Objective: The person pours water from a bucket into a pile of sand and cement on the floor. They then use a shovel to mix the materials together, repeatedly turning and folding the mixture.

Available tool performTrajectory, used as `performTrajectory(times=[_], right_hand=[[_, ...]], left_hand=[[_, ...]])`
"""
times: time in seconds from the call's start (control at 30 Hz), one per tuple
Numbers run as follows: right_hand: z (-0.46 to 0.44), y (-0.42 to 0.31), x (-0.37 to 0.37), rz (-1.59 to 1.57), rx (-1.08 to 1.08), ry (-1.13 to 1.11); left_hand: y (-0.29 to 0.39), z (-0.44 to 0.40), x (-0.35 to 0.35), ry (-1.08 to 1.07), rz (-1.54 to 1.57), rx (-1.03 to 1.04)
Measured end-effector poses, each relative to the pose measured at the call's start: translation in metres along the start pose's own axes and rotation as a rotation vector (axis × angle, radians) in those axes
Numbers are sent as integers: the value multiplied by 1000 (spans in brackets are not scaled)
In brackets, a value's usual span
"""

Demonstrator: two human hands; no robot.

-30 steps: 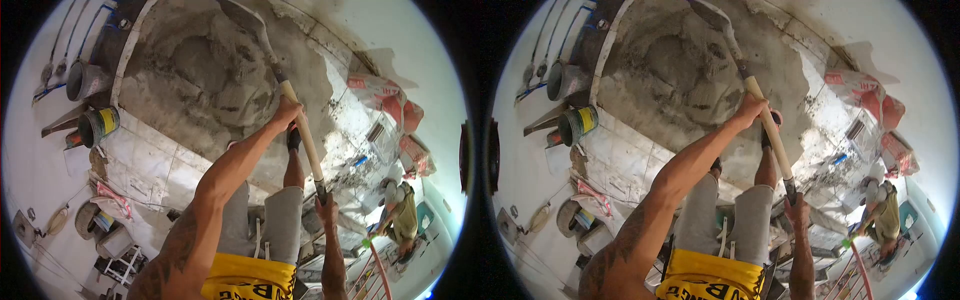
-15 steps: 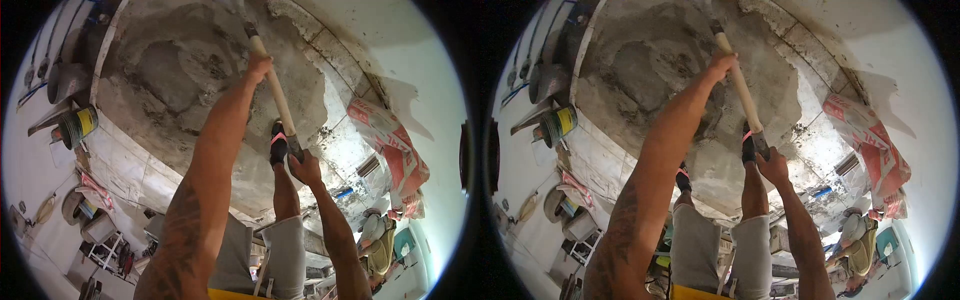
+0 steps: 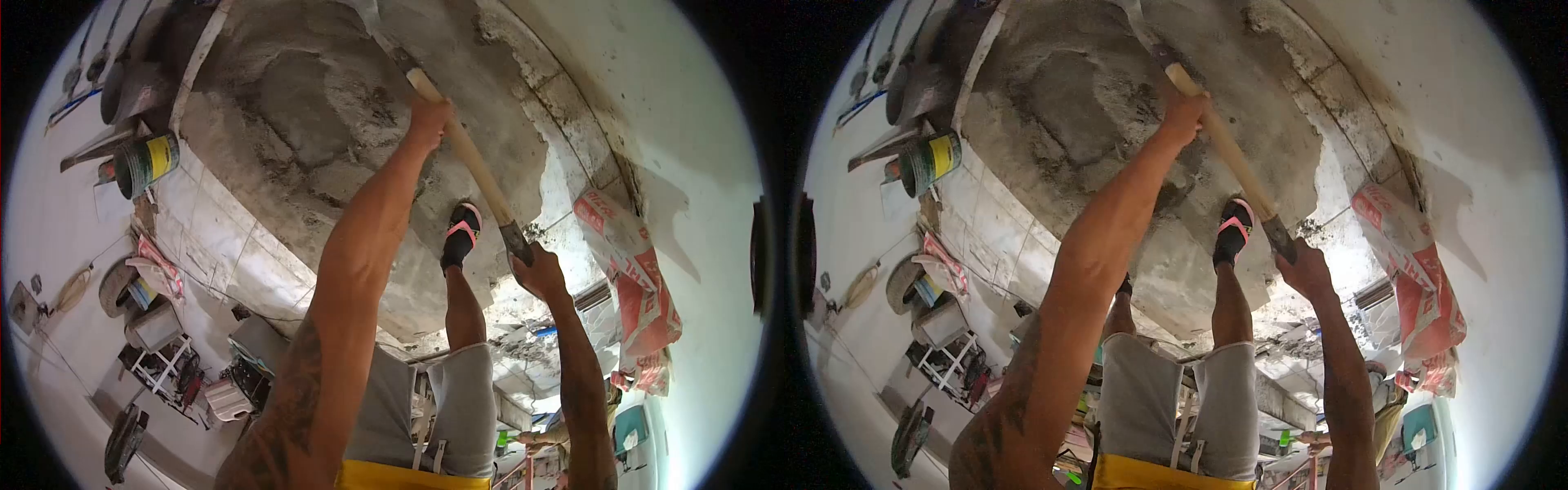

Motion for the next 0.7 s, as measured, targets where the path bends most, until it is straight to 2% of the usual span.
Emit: performTrajectory(times=[0.23, 0.33, 0.43, 0.7], right_hand=[[39, -20, -26, -20, -26, -10], [41, -22, -28, 37, -41, -5], [39, -27, -33, 34, -124, 30], [19, -54, -54, 211, -225, 68]], left_hand=[[30, 53, 0, 37, 219, 30], [29, 55, -10, 102, 191, 49], [28, 50, -19, 21, 168, 52], [51, 58, -46, 67, 350, 37]])
Point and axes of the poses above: each hand's wrist, its own z-axis away from the middle knuckle, its own x-axis out of the palm, y = z × x, the point moved 6 cm from there along -z, towards the middle knuckle, and after that the axes turned 6 degrees about -z, right-handed, at the moved point
